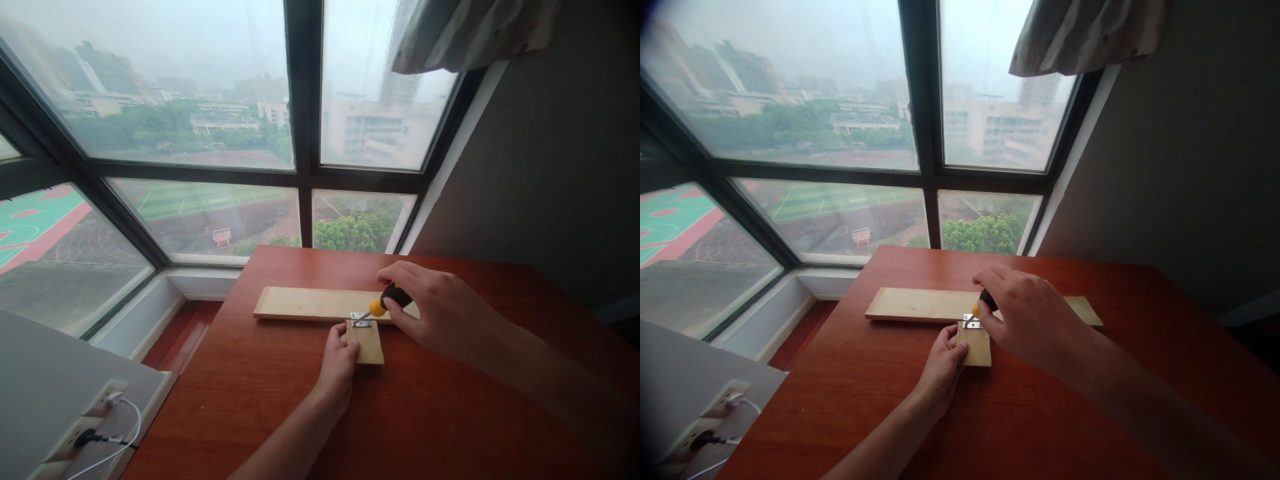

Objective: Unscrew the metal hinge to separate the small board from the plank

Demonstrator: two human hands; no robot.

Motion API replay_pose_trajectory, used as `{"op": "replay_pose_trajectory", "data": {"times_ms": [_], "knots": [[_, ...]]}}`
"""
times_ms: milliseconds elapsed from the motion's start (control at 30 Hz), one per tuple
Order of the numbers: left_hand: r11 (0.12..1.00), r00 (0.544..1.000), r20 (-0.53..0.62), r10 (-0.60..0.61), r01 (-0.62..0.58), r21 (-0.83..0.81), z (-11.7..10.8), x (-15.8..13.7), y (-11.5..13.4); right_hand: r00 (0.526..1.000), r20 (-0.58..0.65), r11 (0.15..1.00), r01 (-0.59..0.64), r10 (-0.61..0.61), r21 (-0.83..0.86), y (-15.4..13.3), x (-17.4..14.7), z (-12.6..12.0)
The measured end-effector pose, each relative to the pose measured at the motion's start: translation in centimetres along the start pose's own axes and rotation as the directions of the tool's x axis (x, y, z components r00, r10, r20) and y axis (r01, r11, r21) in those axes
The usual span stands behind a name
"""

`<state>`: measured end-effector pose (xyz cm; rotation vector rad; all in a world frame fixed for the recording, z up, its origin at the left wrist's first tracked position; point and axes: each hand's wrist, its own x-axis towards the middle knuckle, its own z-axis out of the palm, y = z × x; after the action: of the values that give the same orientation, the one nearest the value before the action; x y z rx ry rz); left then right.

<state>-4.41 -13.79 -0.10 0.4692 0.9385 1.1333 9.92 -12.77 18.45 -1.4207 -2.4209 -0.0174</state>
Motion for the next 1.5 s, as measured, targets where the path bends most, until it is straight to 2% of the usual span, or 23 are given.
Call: {"op": "replay_pose_trajectory", "data": {"times_ms": [100, 333, 633, 833, 967, 1133, 1367, 1500], "knots": [[1.0, 1.0, -0.005, -0.006, 0.006, -0.001, 0.07, -0.11, 0.06, 0.999, 0.01, 0.998, 0.043, -0.043, 0.047, -0.21, -0.15, -0.31], [1.0, 1.0, 0.0, 0.008, -0.008, -0.024, 0.3, -0.11, -0.28, 0.999, -0.009, 0.998, -0.051, 0.051, -0.034, -0.03, 0.29, 0.27], [0.999, 1.0, -0.006, 0.024, -0.024, -0.023, 0.05, -0.02, -0.39, 1.0, -0.009, 1.0, 0.004, -0.004, 0.01, -0.15, 0.0, -0.1], [1.0, 0.999, -0.031, 0.025, -0.025, -0.009, -0.04, 0.17, 0.05, 0.998, 0.002, 0.998, -0.059, 0.059, -0.029, 0.06, 0.6, 0.4], [0.999, 0.999, -0.021, 0.032, -0.032, -0.002, 0.03, 0.08, 0.26, 0.999, -0.016, 0.998, -0.047, 0.046, -0.029, -0.21, 0.72, 0.25], [0.999, 0.999, 0.001, 0.045, -0.045, 0.012, 0.14, -0.05, 0.39, 1.0, -0.008, 1.0, 0.024, -0.024, -0.007, -0.61, 0.37, -0.24], [0.999, 0.999, 0.006, 0.051, -0.051, 0.003, 0.16, 0.0, 0.32, 0.999, -0.009, 0.999, -0.038, 0.038, -0.036, -0.12, 0.65, 0.43], [0.999, 0.999, 0.003, 0.046, -0.046, 0.011, 0.14, 0.01, 0.36, 1.0, -0.004, 1.0, -0.006, 0.006, -0.01, -0.35, 0.41, 0.03]]}}
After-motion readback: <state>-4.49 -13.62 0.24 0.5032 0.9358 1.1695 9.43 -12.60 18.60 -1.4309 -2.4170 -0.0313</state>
